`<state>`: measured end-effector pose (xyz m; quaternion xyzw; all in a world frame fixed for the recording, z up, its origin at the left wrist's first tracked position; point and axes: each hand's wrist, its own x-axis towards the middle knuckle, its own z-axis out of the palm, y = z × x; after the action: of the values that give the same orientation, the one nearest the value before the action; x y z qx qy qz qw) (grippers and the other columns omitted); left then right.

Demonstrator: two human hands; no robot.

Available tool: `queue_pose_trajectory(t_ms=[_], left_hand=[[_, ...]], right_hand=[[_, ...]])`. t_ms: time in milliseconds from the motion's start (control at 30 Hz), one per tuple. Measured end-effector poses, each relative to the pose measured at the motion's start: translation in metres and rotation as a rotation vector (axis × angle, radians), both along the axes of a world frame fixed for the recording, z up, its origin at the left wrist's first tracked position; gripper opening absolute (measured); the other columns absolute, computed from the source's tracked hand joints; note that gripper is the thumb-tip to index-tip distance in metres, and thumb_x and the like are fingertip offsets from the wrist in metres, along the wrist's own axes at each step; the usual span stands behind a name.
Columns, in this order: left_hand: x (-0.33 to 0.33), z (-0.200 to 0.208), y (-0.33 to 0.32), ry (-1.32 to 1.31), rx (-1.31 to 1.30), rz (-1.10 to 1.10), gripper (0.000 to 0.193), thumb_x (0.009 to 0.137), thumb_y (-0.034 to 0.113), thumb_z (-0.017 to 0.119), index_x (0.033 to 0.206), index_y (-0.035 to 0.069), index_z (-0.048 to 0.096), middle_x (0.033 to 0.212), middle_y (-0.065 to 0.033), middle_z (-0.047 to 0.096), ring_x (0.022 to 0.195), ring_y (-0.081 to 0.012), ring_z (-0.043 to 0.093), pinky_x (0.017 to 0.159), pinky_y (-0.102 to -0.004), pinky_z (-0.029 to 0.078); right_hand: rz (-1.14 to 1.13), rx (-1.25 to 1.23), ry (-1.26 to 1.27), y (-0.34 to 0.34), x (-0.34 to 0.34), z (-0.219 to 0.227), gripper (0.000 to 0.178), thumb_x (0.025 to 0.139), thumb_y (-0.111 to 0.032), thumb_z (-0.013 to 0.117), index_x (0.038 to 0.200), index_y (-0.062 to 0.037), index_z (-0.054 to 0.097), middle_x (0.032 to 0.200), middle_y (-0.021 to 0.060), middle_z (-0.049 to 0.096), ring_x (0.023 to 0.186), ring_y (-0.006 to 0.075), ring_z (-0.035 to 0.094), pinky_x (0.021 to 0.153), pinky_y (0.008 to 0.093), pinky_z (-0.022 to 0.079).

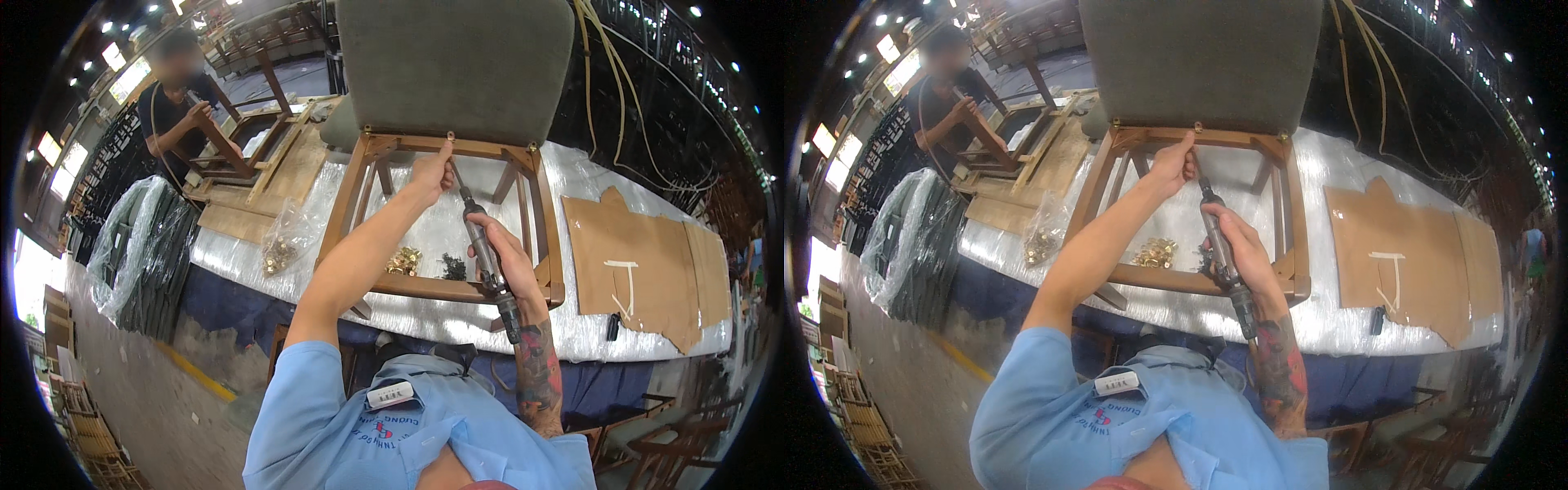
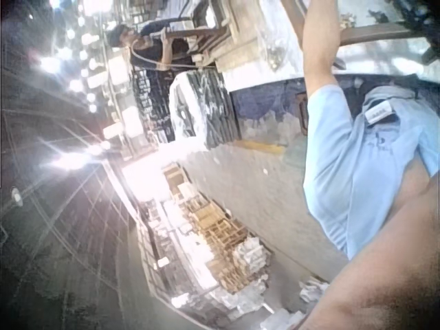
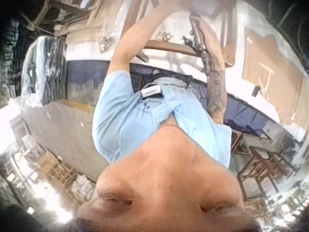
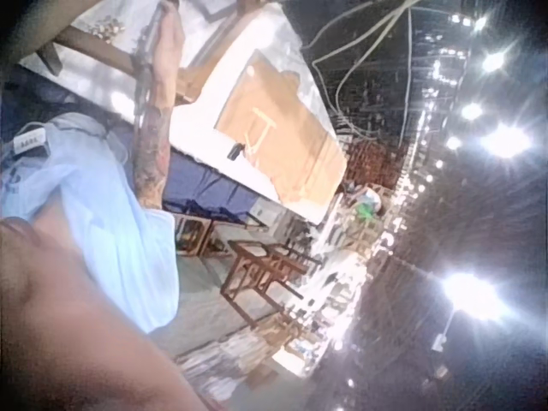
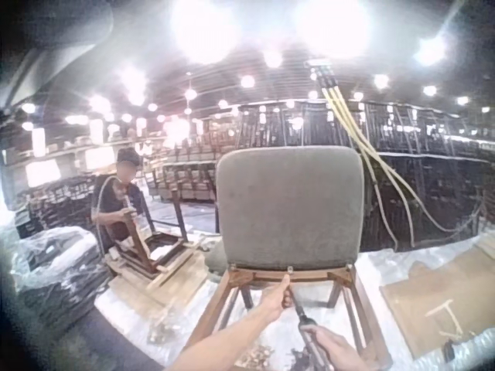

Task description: The person assembles a wooden chair by attaching the seat cushion to the frame using a pneumatic screwdriver. They repeatedly pick up screws and fasteners, position the seat, and drive screws into the frame. The chair is flipped and repositioned multiple times to access different attachment points.

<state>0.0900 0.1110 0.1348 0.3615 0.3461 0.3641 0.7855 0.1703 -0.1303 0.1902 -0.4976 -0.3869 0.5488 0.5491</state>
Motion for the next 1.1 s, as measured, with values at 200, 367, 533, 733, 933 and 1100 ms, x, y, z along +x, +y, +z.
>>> queue_pose_trajectory(t_ms=[200, 367, 533, 733, 933, 1100], left_hand=[[0.002, -0.006, 0.006, 0.064, 0.008, -0.028, 0.056, 0.100, 0.055, 0.043, 0.093, 0.003, 0.061, 0.078, -0.0042, 0.057, 0.060, -0.0144, 0.048, 0.052, -0.0300, 0.039], [0.020, -0.031, 0.044, 0.239, -0.142, 0.193, 0.067, 0.097, 0.061, 0.037, 0.095, -0.003, 0.060, 0.081, -0.0110, 0.064, 0.059, -0.0191, 0.053, 0.052, -0.0358, 0.042], [0.050, -0.033, 0.045, 0.310, 0.022, 0.344, 0.049, 0.082, 0.042, 0.077, 0.091, -0.002, 0.058, 0.073, -0.0104, 0.062, 0.055, -0.0183, 0.057, 0.045, -0.0336, 0.041], [0.053, -0.041, 0.051, 0.258, -0.005, 0.402, 0.038, 0.081, 0.029, 0.081, 0.088, -0.001, 0.059, 0.071, -0.0101, 0.062, 0.056, -0.0181, 0.058, 0.044, -0.0325, 0.041], [0.056, -0.031, 0.042, 0.318, 0.023, 0.350, 0.029, 0.083, 0.025, 0.077, 0.088, -0.002, 0.066, 0.076, -0.0125, 0.068, 0.059, -0.0158, 0.060, 0.048, -0.0305, 0.041], [0.054, -0.043, 0.052, 0.350, 0.074, 0.437, 0.032, 0.083, 0.025, 0.077, 0.089, -0.005, 0.069, 0.078, -0.0134, 0.069, 0.067, -0.0184, 0.063, 0.055, -0.0338, 0.047]], right_hand=[[-0.048, 0.045, -0.005, 0.003, 0.001, -0.006, 0.041, 0.105, -0.037, 0.039, 0.134, -0.0113, 0.054, 0.082, 0.0017, 0.061, 0.056, 0.0062, 0.055, 0.048, 0.0193, 0.043], [-0.136, 0.019, -0.047, 0.024, 0.001, 0.001, 0.042, 0.105, -0.038, 0.037, 0.133, -0.0119, 0.055, 0.082, 0.0028, 0.061, 0.056, 0.0078, 0.056, 0.048, 0.0206, 0.045], [-0.183, 0.002, 0.009, 0.045, -0.002, -0.004, 0.042, 0.104, -0.037, 0.039, 0.132, -0.0119, 0.056, 0.080, 0.0046, 0.060, 0.054, 0.0087, 0.055, 0.047, 0.0212, 0.045], [-0.163, -0.037, -0.018, 0.050, -0.013, -0.002, 0.043, 0.103, -0.038, 0.039, 0.131, -0.0114, 0.056, 0.081, 0.0048, 0.060, 0.053, 0.0094, 0.055, 0.047, 0.0224, 0.046], [-0.176, -0.050, -0.033, 0.055, -0.004, -0.004, 0.042, 0.103, -0.041, 0.039, 0.131, -0.0149, 0.057, 0.081, 0.0040, 0.060, 0.054, 0.0089, 0.055, 0.046, 0.0215, 0.044], [-0.145, -0.039, -0.082, 0.072, -0.005, 0.001, 0.042, 0.103, -0.044, 0.039, 0.129, -0.0174, 0.058, 0.082, 0.0025, 0.060, 0.055, 0.0086, 0.056, 0.045, 0.0219, 0.044]])
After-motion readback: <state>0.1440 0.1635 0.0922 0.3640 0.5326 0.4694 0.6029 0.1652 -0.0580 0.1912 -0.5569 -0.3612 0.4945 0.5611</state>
